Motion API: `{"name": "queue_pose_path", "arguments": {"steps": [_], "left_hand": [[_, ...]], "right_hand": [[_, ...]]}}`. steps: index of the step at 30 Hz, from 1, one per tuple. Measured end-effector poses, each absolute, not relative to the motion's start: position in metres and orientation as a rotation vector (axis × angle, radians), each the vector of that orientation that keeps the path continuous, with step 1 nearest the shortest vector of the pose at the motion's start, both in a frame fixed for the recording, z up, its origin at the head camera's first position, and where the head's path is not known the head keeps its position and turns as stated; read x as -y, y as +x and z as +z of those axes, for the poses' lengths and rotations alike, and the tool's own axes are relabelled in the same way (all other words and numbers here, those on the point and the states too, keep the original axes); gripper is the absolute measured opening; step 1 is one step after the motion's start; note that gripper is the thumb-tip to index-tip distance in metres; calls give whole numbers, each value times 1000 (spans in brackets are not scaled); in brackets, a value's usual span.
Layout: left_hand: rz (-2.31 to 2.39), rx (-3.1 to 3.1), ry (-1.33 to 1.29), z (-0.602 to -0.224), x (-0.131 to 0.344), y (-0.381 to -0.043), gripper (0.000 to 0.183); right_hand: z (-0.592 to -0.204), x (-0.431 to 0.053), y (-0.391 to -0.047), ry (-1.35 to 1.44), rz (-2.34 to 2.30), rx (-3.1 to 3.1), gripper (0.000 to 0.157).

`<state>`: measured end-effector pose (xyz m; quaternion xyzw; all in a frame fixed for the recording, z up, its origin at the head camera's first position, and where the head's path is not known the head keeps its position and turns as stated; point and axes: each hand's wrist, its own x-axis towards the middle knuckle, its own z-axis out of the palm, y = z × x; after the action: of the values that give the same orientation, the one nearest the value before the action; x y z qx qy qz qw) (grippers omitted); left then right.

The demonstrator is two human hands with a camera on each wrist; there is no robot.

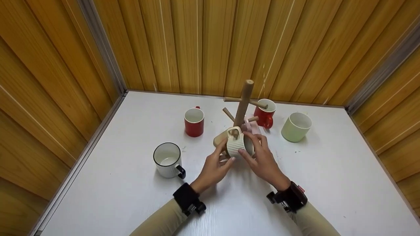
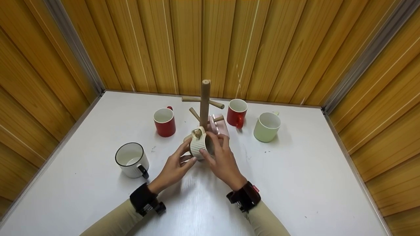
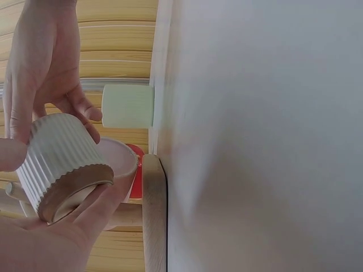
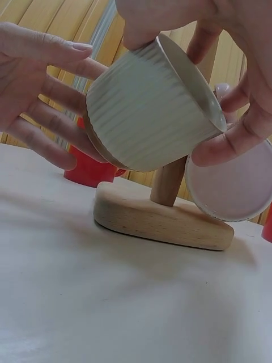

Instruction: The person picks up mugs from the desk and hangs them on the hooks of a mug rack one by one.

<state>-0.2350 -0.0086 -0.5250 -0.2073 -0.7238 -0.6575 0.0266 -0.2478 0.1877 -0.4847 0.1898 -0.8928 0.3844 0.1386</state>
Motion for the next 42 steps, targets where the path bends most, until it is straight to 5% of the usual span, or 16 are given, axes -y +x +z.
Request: {"name": "queue_pose_path", "arguments": {"steps": [42], "left_hand": [[-2000, 2292, -612, -526, 9, -236, 73]], "right_hand": [[-491, -184, -257, 485, 1067, 2622, 63]]}}
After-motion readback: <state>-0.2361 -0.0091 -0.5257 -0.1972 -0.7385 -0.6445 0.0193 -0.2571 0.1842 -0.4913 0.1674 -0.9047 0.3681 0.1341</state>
